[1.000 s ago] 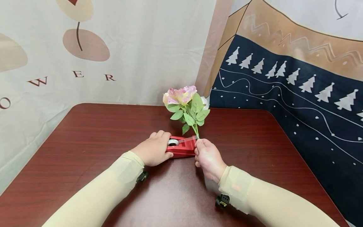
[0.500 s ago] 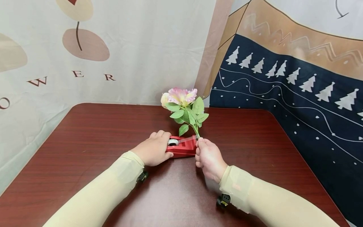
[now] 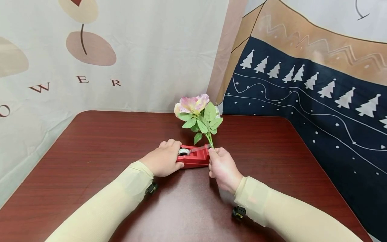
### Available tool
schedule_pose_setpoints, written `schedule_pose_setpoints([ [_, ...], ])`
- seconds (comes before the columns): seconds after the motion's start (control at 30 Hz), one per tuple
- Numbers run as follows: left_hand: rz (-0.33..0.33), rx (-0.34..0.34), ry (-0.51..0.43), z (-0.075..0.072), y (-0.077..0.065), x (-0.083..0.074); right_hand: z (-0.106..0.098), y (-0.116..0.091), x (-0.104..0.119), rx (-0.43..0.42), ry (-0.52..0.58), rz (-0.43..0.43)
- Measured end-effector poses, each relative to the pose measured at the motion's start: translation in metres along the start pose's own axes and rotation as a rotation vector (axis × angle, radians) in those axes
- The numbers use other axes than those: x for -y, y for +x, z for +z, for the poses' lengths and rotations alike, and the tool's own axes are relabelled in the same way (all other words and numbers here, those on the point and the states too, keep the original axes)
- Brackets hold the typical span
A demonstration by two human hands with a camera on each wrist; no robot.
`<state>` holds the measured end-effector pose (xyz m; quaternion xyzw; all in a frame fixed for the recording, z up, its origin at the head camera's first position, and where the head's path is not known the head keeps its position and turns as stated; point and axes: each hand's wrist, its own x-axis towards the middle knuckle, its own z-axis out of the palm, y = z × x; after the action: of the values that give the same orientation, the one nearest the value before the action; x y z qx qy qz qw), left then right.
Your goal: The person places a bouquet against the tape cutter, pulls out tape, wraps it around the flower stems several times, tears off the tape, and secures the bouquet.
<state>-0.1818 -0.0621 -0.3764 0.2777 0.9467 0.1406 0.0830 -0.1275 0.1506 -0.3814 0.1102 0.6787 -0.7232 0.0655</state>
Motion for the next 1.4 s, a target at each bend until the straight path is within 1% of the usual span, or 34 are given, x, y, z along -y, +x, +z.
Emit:
schedule_pose_setpoints([
  [0.17, 0.001, -0.001, 0.003, 0.0007, 0.0010, 0.0001, 0.0019, -0.0005, -0.0013, -0.033, -0.039, -0.024],
  [0.27, -0.002, 0.003, 0.004, 0.0007, 0.0013, -0.0002, 0.0026, -0.0017, -0.0017, -0.035, -0.054, -0.032],
  [0.33, -0.003, 0.004, 0.003, 0.0007, 0.0014, -0.0006, 0.0026, -0.0025, -0.0015, -0.027, -0.049, -0.034],
  [0.5, 0.001, 0.003, 0.002, 0.0003, 0.0015, -0.0011, 0.0014, -0.0033, 0.0002, -0.015, 0.013, -0.039],
  [0.67, -0.005, 0.002, 0.003, 0.0000, 0.0012, -0.0012, -0.0001, -0.0021, 0.0014, 0.001, 0.047, -0.013],
  [0.77, -0.005, 0.005, 0.003, 0.0003, 0.0015, -0.0012, -0.0007, -0.0011, 0.0023, -0.006, 0.039, 0.013],
  [0.87, -0.002, 0.003, 0.003, 0.0008, 0.0019, -0.0010, -0.0014, -0.0002, 0.0032, -0.021, 0.014, 0.021],
  [0.97, -0.001, 0.004, 0.003, 0.0012, 0.0019, -0.0004, -0.0018, -0.0002, 0.0037, -0.014, -0.013, 0.009],
  [1.13, -0.007, 0.006, 0.004, 0.0008, 0.0017, 0.0007, -0.0028, -0.0012, 0.0037, 0.014, -0.022, -0.021],
  [1.4, -0.005, 0.005, 0.009, 0.0009, 0.0018, 0.0019, -0.0047, 0.0003, 0.0020, 0.014, -0.035, -0.052],
])
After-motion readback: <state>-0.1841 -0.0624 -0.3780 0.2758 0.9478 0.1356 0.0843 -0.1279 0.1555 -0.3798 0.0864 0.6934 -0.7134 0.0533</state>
